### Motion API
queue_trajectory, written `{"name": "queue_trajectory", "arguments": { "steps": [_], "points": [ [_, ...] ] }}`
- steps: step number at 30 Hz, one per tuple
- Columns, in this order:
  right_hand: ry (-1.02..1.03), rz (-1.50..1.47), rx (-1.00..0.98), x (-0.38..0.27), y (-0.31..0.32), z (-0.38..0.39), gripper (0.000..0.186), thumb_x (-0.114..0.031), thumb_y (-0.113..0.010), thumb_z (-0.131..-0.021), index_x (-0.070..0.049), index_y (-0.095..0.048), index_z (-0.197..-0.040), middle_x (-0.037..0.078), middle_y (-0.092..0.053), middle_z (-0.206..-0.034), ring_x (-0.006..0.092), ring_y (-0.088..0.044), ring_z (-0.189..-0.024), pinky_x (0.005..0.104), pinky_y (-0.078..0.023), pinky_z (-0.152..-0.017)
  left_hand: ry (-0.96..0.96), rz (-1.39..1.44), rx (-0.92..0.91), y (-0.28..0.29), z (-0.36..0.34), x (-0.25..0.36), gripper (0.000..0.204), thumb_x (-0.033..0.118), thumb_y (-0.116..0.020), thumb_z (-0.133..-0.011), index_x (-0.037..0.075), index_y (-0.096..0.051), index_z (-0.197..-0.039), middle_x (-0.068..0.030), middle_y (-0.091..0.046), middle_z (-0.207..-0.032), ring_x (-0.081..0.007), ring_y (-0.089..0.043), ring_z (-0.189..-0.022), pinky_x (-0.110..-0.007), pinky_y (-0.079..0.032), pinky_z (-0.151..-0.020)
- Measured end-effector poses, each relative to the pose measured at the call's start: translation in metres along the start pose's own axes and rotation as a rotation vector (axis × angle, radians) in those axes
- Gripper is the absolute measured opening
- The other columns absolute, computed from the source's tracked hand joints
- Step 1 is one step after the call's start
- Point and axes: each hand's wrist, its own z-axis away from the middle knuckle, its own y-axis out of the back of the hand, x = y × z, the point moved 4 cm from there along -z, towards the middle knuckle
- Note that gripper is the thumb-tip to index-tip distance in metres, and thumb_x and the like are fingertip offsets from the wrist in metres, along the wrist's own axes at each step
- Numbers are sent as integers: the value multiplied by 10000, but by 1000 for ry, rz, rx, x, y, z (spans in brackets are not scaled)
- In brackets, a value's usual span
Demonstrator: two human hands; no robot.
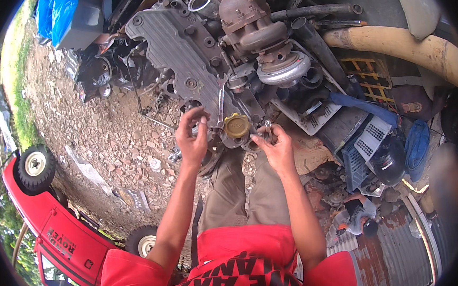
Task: The person removes a turbocharger from an engine using a wrench, then sits on the ground to clean the interior of the turbocharger housing with a small tool. The person repeatedly scrapes and wipes the inside of the housing.
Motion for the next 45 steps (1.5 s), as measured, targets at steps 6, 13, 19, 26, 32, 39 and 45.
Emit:
{"name": "queue_trajectory", "arguments": {
  "steps": [6, 13, 19, 26, 32, 39, 45],
  "points": [
    [-153, -431, 76, 5, -2, -7, 160, -117, -750, -885, -101, -622, -979, -74, -514, -714, 7, -372, -522, 196, -281, -463, -61, -19, -101, 40, -58, 11, 281, -13, -590, -930, -17, -582, -1211, -89, -694, -965, -133, -657, -909, -274, -512, -811],
    [-6, -47, 51, 4, -21, -10, 249, -149, -822, -826, -48, -625, -939, -56, -580, -803, 21, -491, -710, 188, -404, -654, 56, 25, -6, 62, -65, -4, 263, 29, -575, -957, 10, -602, -1218, -77, -691, -975, -115, -655, -882, -266, -530, -780],
    [222, 251, 0, -58, -57, -24, 273, -140, -814, -814, 9, -638, -960, 37, -651, -829, 91, -573, -729, 256, -468, -673, 176, 59, 6, 54, -29, -19, 253, 19, -559, -966, 5, -593, -1216, -81, -691, -989, -118, -667, -914, -264, -537, -804],
    [819, 540, 15, -216, -121, -130, 320, -247, -761, -831, 5, -659, -999, 199, -705, -931, 356, -688, -868, 414, -524, -761, 235, 198, -17, 56, -23, -17, 265, 40, -567, -965, 7, -583, -1228, -83, -683, -1018, -134, -667, -946, -287, -541, -845],
    [742, 1107, 45, -271, -146, -238, 371, -313, -736, -834, -14, -678, -1045, 217, -705, -1005, 394, -671, -978, 483, -528, -849, 146, 97, -64, 72, -42, 2, 291, 49, -593, -949, 6, -584, -1237, -89, -681, -1019, -140, -665, -957, -291, -539, -850],
    [727, 1370, 28, -256, -140, -246, 410, -347, -713, -855, -37, -667, -1119, 228, -656, -1116, 393, -625, -1084, 483, -513, -899, 167, 631, 69, 125, -28, -29, 421, 216, -600, -939, -39, -537, -1269, -136, -654, -1062, -207, -644, -973, -367, -518, -906],
    [706, 787, 23, -246, -69, -139, 355, -291, -661, -923, 19, -665, -1096, 168, -695, -955, 280, -670, -895, 387, -509, -817, 201, 792, 197, 153, 3, -47, 451, 260, -557, -952, -29, -507, -1295, -142, -627, -1079, -211, -626, -978, -385, -529, -876]
  ]
}}
